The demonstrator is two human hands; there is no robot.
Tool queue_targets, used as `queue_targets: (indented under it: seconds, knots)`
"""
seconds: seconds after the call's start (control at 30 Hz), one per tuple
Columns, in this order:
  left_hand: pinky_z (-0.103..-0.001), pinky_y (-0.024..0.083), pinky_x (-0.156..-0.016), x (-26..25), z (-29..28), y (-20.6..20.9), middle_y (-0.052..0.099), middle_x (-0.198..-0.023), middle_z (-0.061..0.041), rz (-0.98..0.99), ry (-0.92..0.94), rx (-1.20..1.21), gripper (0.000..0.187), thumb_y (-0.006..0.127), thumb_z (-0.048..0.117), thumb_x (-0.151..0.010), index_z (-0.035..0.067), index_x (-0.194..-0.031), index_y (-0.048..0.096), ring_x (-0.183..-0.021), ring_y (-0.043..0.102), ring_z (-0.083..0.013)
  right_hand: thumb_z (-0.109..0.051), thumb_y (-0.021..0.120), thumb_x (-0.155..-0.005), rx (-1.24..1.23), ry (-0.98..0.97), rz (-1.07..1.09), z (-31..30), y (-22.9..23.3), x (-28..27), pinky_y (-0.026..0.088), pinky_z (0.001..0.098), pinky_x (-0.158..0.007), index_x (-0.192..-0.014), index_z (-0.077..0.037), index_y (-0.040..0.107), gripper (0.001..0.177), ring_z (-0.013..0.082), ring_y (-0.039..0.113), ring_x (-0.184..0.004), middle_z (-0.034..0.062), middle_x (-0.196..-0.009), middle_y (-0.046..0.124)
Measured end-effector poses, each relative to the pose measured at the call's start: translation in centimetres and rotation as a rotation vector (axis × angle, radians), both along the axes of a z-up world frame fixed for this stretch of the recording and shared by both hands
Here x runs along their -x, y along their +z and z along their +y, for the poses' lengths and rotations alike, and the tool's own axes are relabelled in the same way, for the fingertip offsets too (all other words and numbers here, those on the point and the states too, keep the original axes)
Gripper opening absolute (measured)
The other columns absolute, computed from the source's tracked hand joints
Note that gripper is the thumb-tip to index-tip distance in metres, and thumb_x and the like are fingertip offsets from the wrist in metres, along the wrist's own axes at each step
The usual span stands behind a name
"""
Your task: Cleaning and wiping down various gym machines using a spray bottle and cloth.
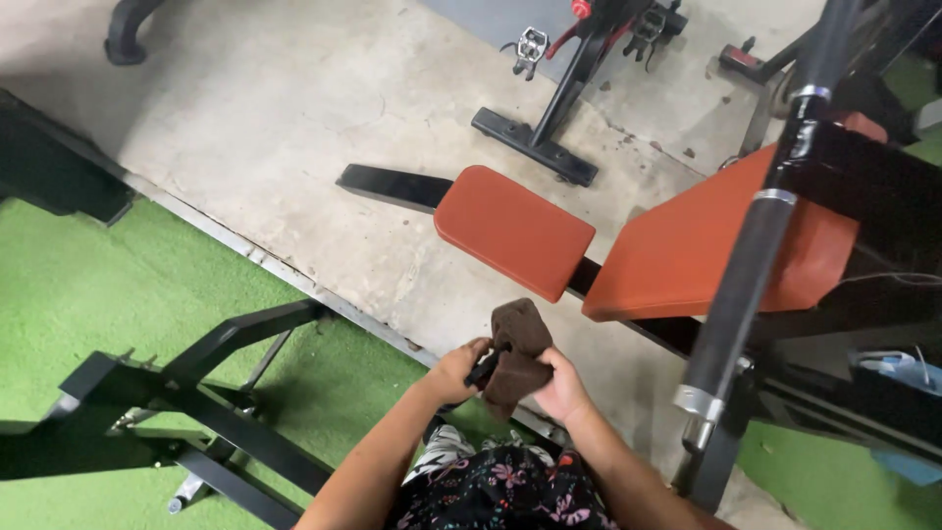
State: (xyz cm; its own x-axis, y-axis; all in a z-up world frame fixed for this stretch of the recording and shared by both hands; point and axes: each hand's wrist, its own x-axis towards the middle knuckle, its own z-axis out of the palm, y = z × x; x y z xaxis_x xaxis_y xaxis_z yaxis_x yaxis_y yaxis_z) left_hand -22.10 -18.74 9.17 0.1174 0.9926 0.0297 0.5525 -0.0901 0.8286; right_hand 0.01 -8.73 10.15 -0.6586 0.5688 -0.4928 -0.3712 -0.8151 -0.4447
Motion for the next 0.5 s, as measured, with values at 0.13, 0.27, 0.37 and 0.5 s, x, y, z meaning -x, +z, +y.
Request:
queue_targets:
  seconds: [0.13, 0.27, 0.37, 0.5]
  knots:
    - [-0.045, 0.050, -0.103, 4.6, -0.2, 0.0, 0.060, -0.132, -0.027, -0.009, 0.006, -0.098, 0.078, 0.073, 0.012, -0.068, 0.000, -0.141, 0.048, -0.119, 0.059, -0.0456, -0.012, 0.047, -0.087, -0.033, -0.016, -0.062, -0.3, 3.8, 5.3, 0.044, 0.0459, -0.109, -0.137, -0.005, 0.054, 0.050, 0.0283, 0.061, -0.121, 0.0114, -0.131, 0.065]
    - [-0.046, 0.049, -0.101, 8.5, -1.2, -0.6, 0.058, -0.129, -0.030, 0.054, 0.056, -0.038, 0.093, 0.076, 0.014, -0.060, -0.005, -0.144, 0.040, -0.115, 0.058, -0.0468, -0.024, 0.047, -0.090, 0.057, 0.056, 0.055, -0.3, 3.3, 9.2, 0.046, 0.0485, -0.107, -0.130, 0.005, 0.057, 0.050, 0.0342, 0.063, -0.117, 0.0194, -0.127, 0.067]
    - [-0.046, 0.050, -0.101, 11.4, -1.9, -0.2, 0.059, -0.132, -0.030, 0.048, 0.097, -0.088, 0.086, 0.075, 0.014, -0.065, -0.004, -0.144, 0.044, -0.118, 0.059, -0.0462, -0.025, 0.046, -0.090, 0.046, 0.065, 0.054, -0.5, 4.1, 12.5, 0.046, 0.0485, -0.107, -0.130, 0.003, 0.059, 0.050, 0.0324, 0.063, -0.117, 0.0170, -0.127, 0.067]
    - [-0.047, 0.050, -0.099, 15.3, -3.2, 2.4, 0.058, -0.131, -0.030, 0.042, 0.142, -0.069, 0.087, 0.075, 0.013, -0.061, -0.004, -0.141, 0.045, -0.115, 0.058, -0.0473, -0.024, 0.047, -0.091, 0.043, 0.077, 0.041, -0.7, 4.6, 17.0, 0.046, 0.0484, -0.108, -0.131, 0.002, 0.058, 0.048, 0.0316, 0.062, -0.119, 0.0158, -0.129, 0.067]
